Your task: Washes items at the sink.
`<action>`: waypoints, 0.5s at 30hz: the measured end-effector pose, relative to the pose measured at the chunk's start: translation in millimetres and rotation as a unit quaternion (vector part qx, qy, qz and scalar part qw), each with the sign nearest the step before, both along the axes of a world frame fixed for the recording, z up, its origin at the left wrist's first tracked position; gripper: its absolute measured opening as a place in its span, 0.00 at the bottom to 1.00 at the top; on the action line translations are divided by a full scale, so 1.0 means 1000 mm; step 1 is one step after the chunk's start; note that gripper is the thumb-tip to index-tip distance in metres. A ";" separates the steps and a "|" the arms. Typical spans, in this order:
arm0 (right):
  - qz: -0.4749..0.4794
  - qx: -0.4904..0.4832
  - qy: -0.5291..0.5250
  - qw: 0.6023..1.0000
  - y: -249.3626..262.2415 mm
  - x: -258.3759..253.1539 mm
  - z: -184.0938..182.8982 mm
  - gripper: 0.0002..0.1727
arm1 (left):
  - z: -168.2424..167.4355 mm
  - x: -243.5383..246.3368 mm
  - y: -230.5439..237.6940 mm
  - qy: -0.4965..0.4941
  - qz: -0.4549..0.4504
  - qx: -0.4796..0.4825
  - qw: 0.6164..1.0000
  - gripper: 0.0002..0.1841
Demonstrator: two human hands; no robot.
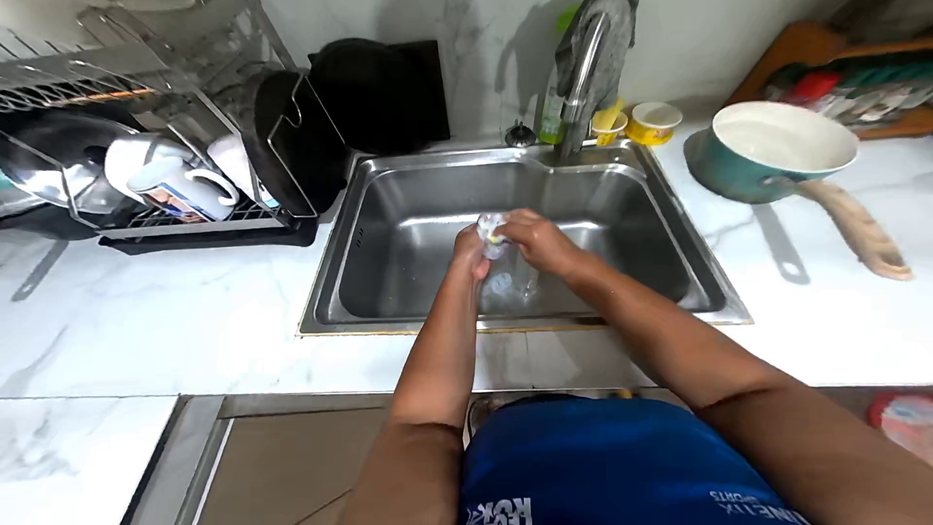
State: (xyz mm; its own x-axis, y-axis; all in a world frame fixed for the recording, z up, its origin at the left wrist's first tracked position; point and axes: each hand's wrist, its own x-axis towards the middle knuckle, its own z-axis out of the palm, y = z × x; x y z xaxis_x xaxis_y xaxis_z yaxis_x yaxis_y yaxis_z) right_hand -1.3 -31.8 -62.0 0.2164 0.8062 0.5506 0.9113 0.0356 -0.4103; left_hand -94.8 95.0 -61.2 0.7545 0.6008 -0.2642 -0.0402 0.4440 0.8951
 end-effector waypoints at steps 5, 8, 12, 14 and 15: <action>-0.171 0.048 0.099 0.979 -0.046 0.017 0.005 0.17 | -0.014 0.001 0.019 0.285 -0.134 0.256 0.914 0.20; -0.216 0.057 0.134 0.966 -0.059 0.028 -0.003 0.18 | -0.025 0.014 0.014 0.421 -0.260 0.353 0.794 0.25; -0.213 0.040 0.149 0.965 -0.059 0.039 -0.009 0.18 | -0.057 0.030 0.032 0.499 -0.214 0.468 0.697 0.30; -0.201 0.039 0.150 0.967 -0.058 0.044 -0.012 0.17 | -0.074 0.016 0.031 0.478 -0.185 0.550 0.659 0.29; -0.197 0.042 0.152 0.968 -0.057 0.046 -0.013 0.17 | -0.063 0.009 0.022 0.483 -0.206 0.568 0.634 0.26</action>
State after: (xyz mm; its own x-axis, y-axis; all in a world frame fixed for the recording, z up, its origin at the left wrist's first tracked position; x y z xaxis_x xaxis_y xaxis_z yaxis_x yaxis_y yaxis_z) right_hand 44.9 -89.0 -74.8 0.6600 0.5836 0.4730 0.6985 -0.2449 -0.6724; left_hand -86.2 116.7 -124.5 0.7246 0.6225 -0.2958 0.6806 -0.7138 0.1652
